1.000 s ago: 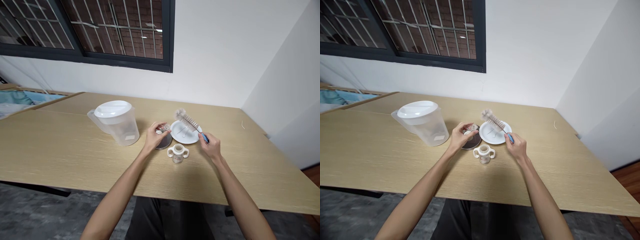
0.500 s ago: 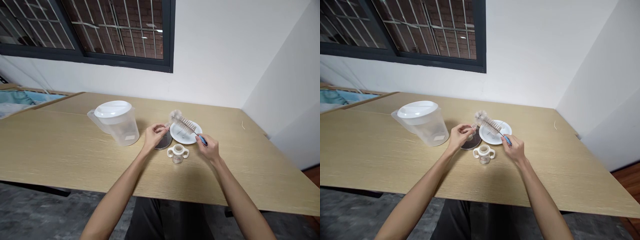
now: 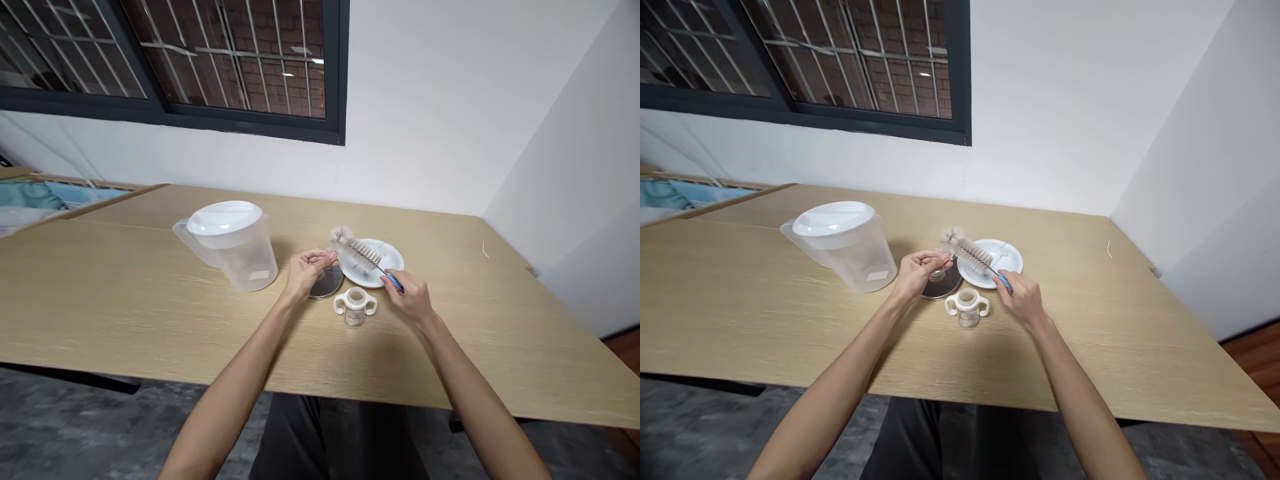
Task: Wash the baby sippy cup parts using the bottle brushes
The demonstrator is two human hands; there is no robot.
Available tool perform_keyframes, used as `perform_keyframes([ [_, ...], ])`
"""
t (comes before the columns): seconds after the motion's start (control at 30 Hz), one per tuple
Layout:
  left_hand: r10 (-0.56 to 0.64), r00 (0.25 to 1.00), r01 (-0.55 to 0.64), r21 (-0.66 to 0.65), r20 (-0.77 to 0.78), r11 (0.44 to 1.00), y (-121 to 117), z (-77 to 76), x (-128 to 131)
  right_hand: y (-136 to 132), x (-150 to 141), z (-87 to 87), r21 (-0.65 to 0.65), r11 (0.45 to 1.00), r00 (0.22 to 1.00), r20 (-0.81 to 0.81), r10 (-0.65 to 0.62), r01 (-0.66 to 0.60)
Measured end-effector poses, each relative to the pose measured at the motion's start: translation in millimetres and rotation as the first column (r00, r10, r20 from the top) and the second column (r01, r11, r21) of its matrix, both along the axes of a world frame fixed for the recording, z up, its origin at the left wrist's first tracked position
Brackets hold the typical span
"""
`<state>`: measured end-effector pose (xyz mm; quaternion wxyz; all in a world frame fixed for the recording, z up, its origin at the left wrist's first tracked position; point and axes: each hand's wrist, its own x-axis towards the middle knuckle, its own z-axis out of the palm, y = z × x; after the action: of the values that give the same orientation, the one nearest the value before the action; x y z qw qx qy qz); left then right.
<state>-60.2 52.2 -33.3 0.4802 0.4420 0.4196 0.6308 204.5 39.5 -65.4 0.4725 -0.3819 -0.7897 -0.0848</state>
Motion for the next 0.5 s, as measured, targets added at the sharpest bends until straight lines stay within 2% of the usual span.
perform_keyframes([
  [0.1,-0.002,1.0,0.002,0.006,-0.015,1.0,1.7,-2.6,-2.6,2.8,4.1,-1.3,-0.003,0.998,0.997,0.046,-0.055,0.055],
  [0.2,0.012,0.999,-0.012,0.003,-0.03,1.0,2.7,-3.7,-3.8,3.9,9.3,-0.3,0.041,0.992,0.993,0.004,-0.12,0.12],
  [0.3,0.019,1.0,-0.019,-0.007,-0.015,1.0,3.0,-3.8,-3.5,0.4,6.0,1.7,0.092,0.992,0.996,-0.02,-0.091,0.092],
  [0.4,0.011,1.0,-0.011,-0.013,0.014,1.0,3.8,-5.0,-3.5,-2.3,0.4,1.8,0.118,0.992,0.995,0.074,-0.06,0.051],
  [0.5,0.017,1.0,-0.017,-0.009,0.015,1.0,5.4,-7.4,-4.4,0.3,3.6,0.8,0.163,0.983,0.978,0.178,-0.109,0.08],
])
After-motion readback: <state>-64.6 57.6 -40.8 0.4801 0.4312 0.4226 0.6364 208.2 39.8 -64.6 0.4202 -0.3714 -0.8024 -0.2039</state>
